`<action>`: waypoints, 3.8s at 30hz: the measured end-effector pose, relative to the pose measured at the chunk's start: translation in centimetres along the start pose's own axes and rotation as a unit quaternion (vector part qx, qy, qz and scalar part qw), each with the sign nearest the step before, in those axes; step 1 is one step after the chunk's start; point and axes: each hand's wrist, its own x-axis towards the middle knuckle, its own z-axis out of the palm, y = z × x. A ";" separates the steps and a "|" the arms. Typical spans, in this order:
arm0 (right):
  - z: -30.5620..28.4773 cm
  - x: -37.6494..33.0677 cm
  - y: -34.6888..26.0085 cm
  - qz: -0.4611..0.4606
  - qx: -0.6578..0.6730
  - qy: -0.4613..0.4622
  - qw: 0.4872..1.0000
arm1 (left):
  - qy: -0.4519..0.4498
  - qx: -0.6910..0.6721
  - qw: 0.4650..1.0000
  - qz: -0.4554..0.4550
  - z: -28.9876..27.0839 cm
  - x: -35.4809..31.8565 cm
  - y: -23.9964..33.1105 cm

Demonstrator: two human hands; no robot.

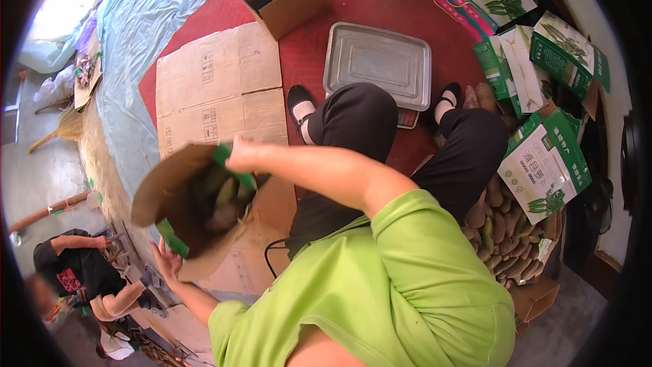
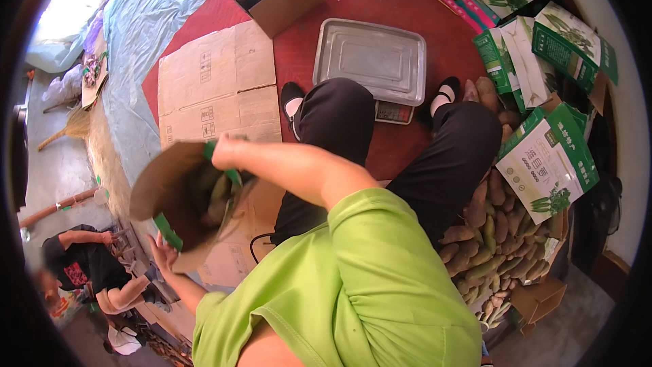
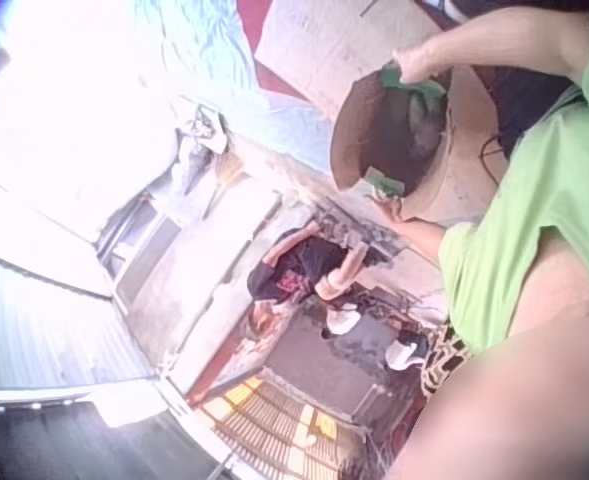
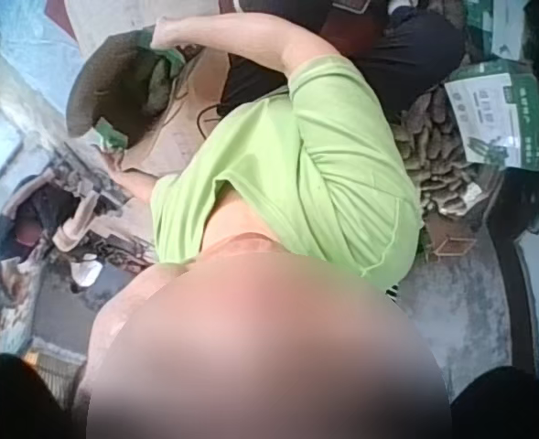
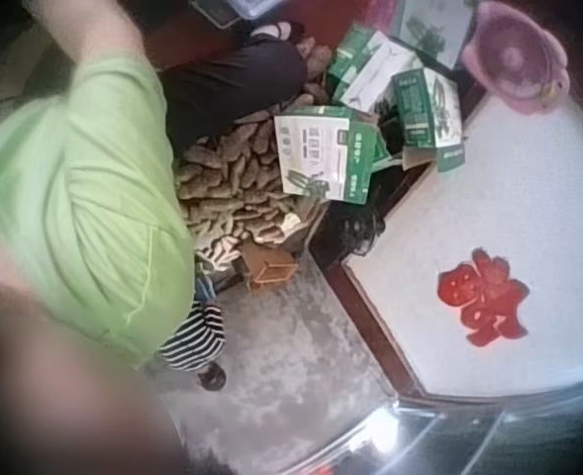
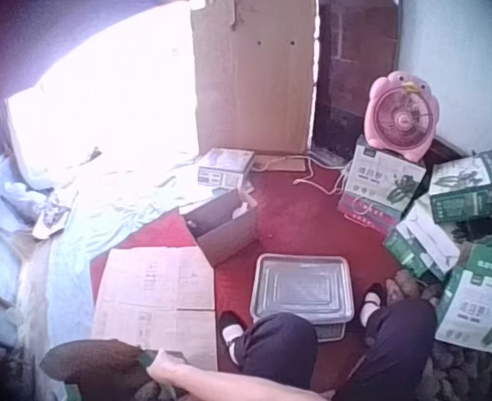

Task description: Sorting green radishes from a pile on the floor, weighing them on a digital scale, and packing them into branded cardboard boxes.

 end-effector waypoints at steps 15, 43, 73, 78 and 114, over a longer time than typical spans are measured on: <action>4.8 1.9 -0.2 -0.202 0.069 0.057 0.975 | 0.248 0.143 0.952 -0.107 -7.0 -3.1 -8.3; -31.3 -41.5 40.9 0.300 -0.129 0.690 0.646 | 0.221 0.383 0.752 0.489 24.8 4.3 4.5; -26.4 -57.5 44.1 0.476 -0.306 0.547 0.617 | -0.395 0.600 0.594 0.362 71.2 5.6 -16.3; -25.4 -56.3 41.2 0.381 -0.306 0.555 0.673 | -0.404 0.593 0.582 0.382 70.4 5.3 -15.5; -26.9 -27.4 21.1 -0.120 -0.327 0.575 0.740 | -0.219 0.487 0.589 0.607 67.2 5.1 -8.8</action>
